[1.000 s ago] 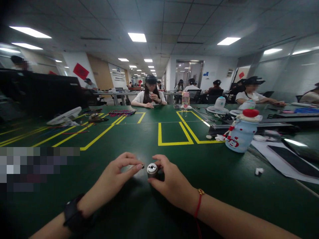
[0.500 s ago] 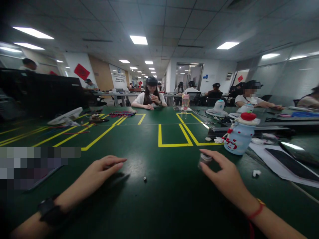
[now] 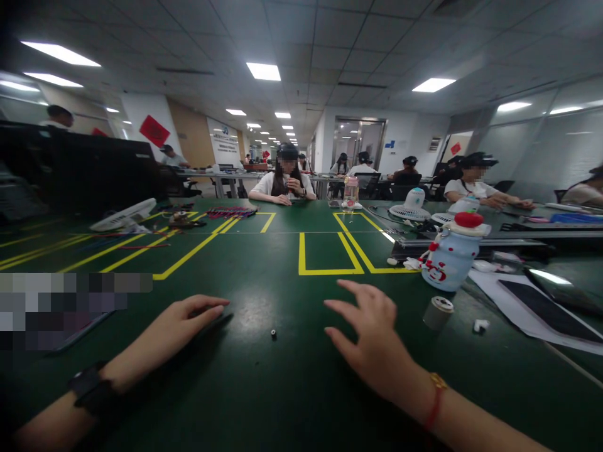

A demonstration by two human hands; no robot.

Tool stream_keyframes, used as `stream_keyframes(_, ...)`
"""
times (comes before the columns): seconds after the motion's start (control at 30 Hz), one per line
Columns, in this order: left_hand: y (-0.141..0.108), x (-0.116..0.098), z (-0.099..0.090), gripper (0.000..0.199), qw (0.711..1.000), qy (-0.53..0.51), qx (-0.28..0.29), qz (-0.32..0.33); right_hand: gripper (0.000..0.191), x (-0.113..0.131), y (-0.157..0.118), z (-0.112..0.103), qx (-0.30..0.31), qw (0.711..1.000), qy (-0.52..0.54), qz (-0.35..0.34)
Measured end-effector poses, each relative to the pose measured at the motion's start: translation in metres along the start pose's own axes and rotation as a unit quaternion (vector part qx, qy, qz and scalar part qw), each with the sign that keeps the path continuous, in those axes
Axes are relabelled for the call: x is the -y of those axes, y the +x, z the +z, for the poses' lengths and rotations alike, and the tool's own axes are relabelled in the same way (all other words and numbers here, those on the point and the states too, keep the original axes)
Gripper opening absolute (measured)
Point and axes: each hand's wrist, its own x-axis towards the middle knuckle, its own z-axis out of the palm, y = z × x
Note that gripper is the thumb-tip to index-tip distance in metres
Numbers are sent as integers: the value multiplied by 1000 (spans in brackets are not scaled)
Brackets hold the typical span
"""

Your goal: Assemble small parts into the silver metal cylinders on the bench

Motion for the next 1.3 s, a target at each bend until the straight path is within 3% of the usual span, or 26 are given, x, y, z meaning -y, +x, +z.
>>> stream_keyframes(0.1, -2, 3, 2, 41, 1000, 1, -1, 3, 31, 56, 24, 24, 78, 992, 91, -39)
stream_keyframes(0.2, -3, 3, 1, 40, 1000, 6, -5, 10, 17, 76, 42, 34, 91, 987, 125, -44)
stream_keyframes(0.3, -4, 1, 0, 40, 1000, 10, -5, 7, 20, 48, 48, 13, 48, 994, 98, -11)
stream_keyframes(0.4, -3, 0, 2, 39, 1000, 11, -3, 1, 26, -18, 36, -24, -49, 997, -23, 55)
stream_keyframes(0.47, -1, -1, 4, 39, 1000, 9, -4, 4, 30, -68, 17, -45, -92, 980, -135, 115)
stream_keyframes(0.53, 0, -3, 6, 39, 1000, 8, -4, 15, 32, -110, -4, -57, -65, 966, -179, 174)
stream_keyframes(0.6, 0, -5, 8, 39, 1000, 10, -6, 26, 35, -135, -22, -61, -6, 960, -152, 234)
stream_keyframes(0.7, -2, -9, 7, 40, 1000, 14, -4, 25, 38, -140, -34, -62, 45, 952, -89, 288)
stream_keyframes(1.0, -4, -6, 5, 39, 1000, 11, -1, 23, 35, -126, -32, -69, 7, 940, -85, 331)
stream_keyframes(1.3, -5, -8, 6, 40, 1000, 16, 3, 26, 37, -140, -30, -68, 62, 930, -15, 362)
